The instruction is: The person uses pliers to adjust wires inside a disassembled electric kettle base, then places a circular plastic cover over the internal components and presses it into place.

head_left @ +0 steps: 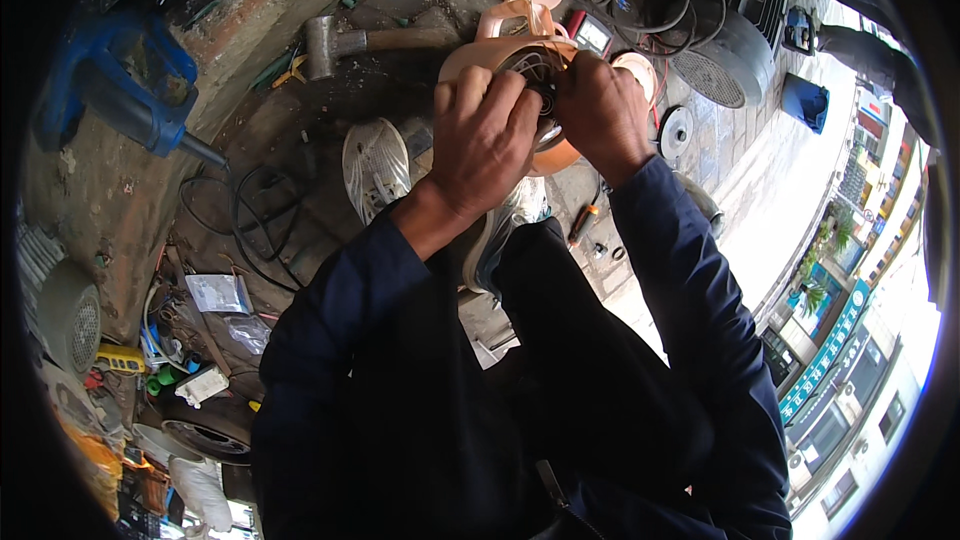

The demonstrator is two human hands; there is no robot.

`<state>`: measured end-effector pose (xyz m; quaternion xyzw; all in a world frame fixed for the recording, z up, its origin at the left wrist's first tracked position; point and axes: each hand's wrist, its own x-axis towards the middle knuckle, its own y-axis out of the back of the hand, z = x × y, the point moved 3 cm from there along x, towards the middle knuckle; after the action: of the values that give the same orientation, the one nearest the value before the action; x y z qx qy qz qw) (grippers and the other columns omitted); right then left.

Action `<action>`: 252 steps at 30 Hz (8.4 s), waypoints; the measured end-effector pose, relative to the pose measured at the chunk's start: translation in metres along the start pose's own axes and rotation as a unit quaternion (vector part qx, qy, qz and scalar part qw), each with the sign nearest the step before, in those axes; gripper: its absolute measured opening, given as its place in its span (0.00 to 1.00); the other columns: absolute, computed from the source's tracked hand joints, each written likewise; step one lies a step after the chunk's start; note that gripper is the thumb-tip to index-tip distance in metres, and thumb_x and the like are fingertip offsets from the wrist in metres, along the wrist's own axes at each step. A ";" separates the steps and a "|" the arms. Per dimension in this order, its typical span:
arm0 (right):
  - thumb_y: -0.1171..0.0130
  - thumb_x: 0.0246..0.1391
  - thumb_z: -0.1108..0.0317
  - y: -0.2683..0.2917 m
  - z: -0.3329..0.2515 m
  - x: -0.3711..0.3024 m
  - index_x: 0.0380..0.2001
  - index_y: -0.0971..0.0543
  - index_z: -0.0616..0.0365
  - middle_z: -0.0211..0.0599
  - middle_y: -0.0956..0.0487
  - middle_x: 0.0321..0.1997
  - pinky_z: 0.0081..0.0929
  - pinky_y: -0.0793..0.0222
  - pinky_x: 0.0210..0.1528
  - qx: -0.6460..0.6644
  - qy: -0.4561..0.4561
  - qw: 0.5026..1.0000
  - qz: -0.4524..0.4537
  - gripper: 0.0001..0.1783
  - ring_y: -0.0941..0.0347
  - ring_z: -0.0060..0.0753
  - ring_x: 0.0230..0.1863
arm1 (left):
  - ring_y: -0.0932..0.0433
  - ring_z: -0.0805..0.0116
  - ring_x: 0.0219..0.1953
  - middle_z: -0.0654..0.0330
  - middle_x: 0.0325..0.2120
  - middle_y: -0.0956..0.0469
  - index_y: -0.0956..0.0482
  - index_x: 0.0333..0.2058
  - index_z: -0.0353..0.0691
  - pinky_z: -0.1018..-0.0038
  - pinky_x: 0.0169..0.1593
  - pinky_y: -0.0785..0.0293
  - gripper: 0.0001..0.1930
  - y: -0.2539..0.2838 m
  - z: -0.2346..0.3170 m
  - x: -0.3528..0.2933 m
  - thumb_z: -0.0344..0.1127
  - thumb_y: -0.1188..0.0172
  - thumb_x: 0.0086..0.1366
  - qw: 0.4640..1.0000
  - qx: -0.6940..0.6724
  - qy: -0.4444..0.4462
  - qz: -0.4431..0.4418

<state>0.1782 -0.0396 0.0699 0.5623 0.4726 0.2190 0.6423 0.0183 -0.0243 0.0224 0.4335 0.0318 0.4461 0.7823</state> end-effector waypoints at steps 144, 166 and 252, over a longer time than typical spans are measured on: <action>0.22 0.48 0.62 -0.028 0.026 -0.057 0.54 0.19 0.51 0.38 0.22 0.51 0.49 0.36 0.50 0.224 0.143 0.949 0.171 0.29 0.28 0.50 0.51 | 0.14 0.66 0.48 0.55 0.48 0.15 0.17 0.55 0.33 0.70 0.54 0.18 0.16 0.032 -0.027 0.027 0.22 0.32 0.69 0.959 -0.191 0.182 -0.099; 0.28 0.62 0.70 -0.069 0.170 -0.084 0.45 0.13 0.64 0.41 0.13 0.39 0.29 0.23 0.43 0.434 -0.134 0.874 0.170 0.11 0.17 0.30 0.38 | 0.15 0.66 0.48 0.55 0.49 0.14 0.18 0.57 0.31 0.69 0.54 0.18 0.16 0.031 -0.034 0.016 0.23 0.33 0.72 0.937 -0.262 0.222 -0.069; 0.24 0.48 0.79 0.050 0.065 -0.108 0.45 0.15 0.57 0.41 0.17 0.50 0.38 0.26 0.47 0.395 0.210 0.879 0.163 0.20 0.21 0.47 0.46 | 0.21 0.76 0.51 0.57 0.50 0.18 0.28 0.59 0.29 0.77 0.57 0.26 0.14 0.082 0.032 0.007 0.27 0.41 0.80 0.743 -0.549 0.349 -0.156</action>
<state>0.1970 -0.1477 0.1503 0.7792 0.5452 0.2292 0.2074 -0.0190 -0.0215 0.1024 -0.2679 0.1192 0.3780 0.8781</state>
